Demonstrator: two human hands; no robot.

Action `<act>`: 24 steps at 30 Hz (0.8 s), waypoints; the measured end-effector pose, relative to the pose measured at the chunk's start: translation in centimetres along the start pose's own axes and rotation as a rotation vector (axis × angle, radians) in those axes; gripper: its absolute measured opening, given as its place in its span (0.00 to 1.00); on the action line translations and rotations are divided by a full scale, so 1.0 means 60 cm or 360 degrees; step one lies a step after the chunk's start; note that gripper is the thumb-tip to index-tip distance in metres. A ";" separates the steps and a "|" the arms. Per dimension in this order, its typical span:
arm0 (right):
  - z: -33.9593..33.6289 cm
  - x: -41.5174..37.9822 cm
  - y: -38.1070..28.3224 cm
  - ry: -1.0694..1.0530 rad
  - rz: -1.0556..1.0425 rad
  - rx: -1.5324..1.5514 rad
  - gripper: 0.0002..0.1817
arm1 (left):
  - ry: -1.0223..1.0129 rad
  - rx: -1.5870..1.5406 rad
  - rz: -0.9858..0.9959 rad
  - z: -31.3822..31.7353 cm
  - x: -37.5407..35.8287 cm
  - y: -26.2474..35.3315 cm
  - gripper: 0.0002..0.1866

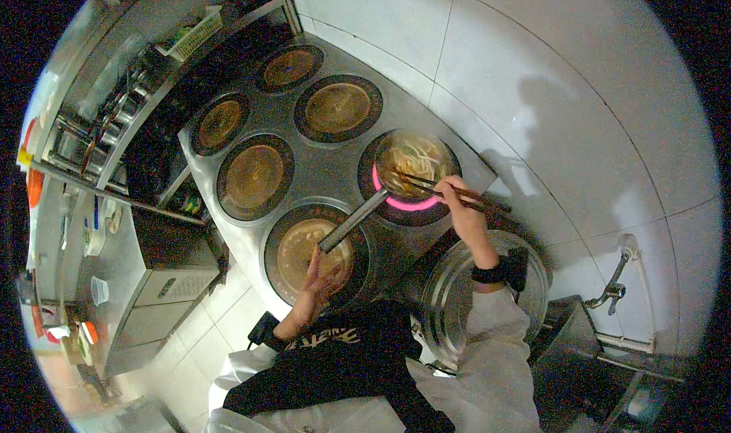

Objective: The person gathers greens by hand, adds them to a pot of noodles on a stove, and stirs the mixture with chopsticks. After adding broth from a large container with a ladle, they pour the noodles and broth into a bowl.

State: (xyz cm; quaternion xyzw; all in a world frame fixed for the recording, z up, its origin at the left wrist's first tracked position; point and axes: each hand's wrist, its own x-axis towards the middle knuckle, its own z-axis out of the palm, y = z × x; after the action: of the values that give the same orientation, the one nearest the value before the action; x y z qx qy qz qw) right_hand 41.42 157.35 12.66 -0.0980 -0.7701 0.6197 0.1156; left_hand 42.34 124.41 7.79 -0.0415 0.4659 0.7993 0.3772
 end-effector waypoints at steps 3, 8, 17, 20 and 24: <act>-0.033 -0.016 -0.051 0.0123 0.0062 0.0032 0.12 | -0.0051 0.0029 0.0025 -0.006 0.002 -0.005 0.41; -0.057 -0.037 -0.096 0.0554 0.0043 -0.0218 0.13 | -0.0030 0.0007 0.0007 -0.001 0.002 -0.002 0.42; 0.003 -0.041 -0.022 0.0535 -0.0103 -0.0013 0.13 | -0.0007 0.0099 -0.0048 0.000 0.001 0.007 0.41; 0.015 -0.055 -0.054 0.0336 -0.0058 0.0034 0.13 | -0.0007 0.0105 -0.0018 -0.004 0.004 0.002 0.41; -0.004 -0.058 -0.053 0.0309 -0.0074 0.0055 0.13 | -0.0042 0.0077 0.0067 -0.016 0.010 -0.011 0.41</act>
State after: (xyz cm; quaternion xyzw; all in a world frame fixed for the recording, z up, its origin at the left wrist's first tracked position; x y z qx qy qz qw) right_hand 44.79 155.88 15.59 -0.1375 -0.7465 0.6177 0.2057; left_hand 42.07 124.21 6.53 -0.0121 0.4810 0.7959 0.3674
